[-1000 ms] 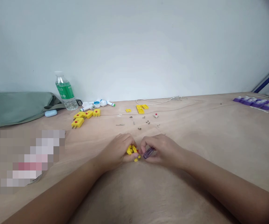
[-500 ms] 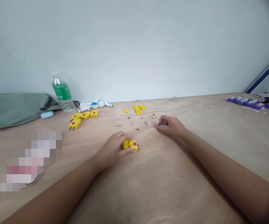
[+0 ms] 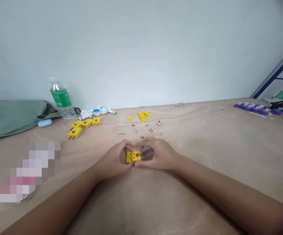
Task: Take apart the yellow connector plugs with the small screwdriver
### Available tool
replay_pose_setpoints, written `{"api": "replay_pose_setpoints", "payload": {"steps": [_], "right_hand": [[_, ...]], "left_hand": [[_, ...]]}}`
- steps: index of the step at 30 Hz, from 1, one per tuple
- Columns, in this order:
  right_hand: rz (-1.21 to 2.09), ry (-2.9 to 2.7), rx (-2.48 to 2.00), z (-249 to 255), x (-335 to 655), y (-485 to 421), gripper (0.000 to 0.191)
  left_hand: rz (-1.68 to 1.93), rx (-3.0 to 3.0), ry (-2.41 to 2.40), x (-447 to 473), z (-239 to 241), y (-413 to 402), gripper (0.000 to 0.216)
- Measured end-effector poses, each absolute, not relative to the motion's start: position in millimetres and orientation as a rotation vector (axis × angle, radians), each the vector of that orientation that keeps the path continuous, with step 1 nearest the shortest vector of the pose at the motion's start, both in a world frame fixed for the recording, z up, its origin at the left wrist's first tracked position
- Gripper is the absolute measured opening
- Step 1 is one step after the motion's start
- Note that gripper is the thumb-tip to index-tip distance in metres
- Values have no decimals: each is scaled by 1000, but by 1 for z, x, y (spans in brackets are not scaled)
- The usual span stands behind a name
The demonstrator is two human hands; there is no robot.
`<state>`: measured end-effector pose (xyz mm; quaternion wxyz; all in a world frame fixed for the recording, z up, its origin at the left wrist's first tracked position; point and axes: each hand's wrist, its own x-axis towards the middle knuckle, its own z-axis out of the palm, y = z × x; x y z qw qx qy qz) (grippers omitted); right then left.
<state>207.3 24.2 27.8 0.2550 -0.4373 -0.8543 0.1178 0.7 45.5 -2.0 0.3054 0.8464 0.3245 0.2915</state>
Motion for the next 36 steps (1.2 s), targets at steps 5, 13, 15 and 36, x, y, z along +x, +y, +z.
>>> {"api": "replay_pose_setpoints", "payload": {"steps": [5,13,15,36], "right_hand": [[429,-2347,-1136,24,201,24,31],[481,-2137,-1090,23,208,28,20],[497,-2088,-1149,24,210,29,21],[222,-1980,-2197,42,167,250,30]], "left_hand": [[759,2225,851,2,-1,44,32],[695,2226,881,2,0,44,33],[693,2237,884,2,0,44,32],[673,2328,889,1,0,46,29]]}}
